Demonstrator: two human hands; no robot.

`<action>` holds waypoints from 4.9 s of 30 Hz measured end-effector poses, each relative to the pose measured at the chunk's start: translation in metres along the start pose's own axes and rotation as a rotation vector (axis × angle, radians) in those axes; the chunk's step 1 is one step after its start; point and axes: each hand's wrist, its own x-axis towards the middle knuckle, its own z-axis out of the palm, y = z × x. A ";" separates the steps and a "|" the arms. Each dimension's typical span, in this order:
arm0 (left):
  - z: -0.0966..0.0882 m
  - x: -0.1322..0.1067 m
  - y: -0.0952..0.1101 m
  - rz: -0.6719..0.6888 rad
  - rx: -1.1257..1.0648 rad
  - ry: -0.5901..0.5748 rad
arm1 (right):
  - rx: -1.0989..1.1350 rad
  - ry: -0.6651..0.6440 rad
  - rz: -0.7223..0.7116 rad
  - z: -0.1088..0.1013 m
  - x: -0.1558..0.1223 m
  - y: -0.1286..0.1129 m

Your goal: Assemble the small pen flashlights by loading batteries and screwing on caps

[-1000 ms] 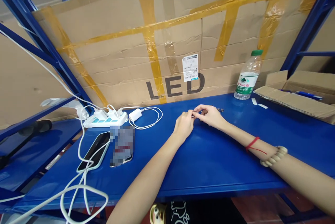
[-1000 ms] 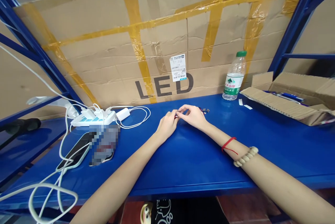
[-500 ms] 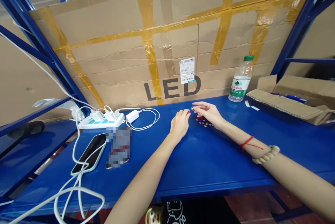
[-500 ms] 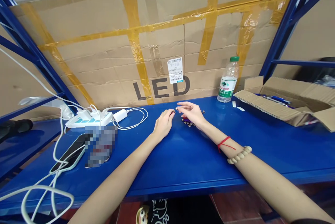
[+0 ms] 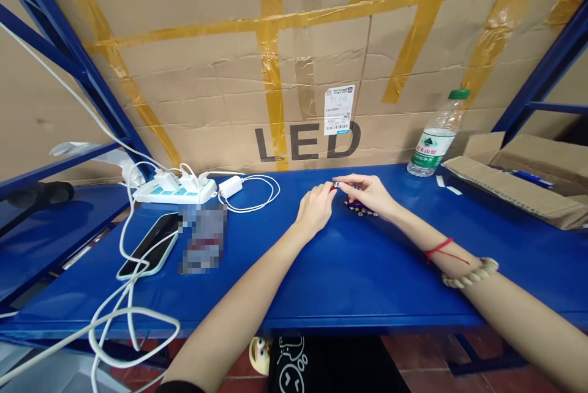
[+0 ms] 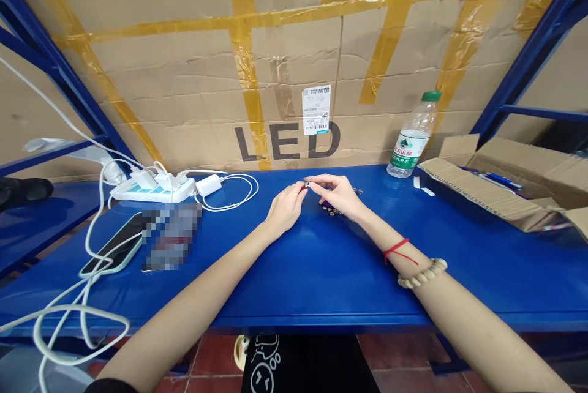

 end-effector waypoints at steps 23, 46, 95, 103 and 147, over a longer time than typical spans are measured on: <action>0.000 -0.001 -0.001 0.034 -0.096 -0.009 | -0.030 -0.003 0.027 -0.006 0.001 0.001; -0.005 -0.003 -0.002 0.076 -0.185 -0.252 | -0.161 -0.208 -0.109 -0.024 0.005 0.013; -0.005 -0.001 0.003 0.062 -0.094 -0.159 | -0.236 -0.177 -0.196 -0.024 0.002 -0.009; 0.000 0.001 -0.003 0.200 -0.156 -0.161 | -0.132 -0.193 -0.214 -0.025 0.002 -0.002; -0.002 -0.002 -0.001 0.163 0.059 -0.020 | -0.130 -0.163 0.057 -0.008 -0.002 -0.006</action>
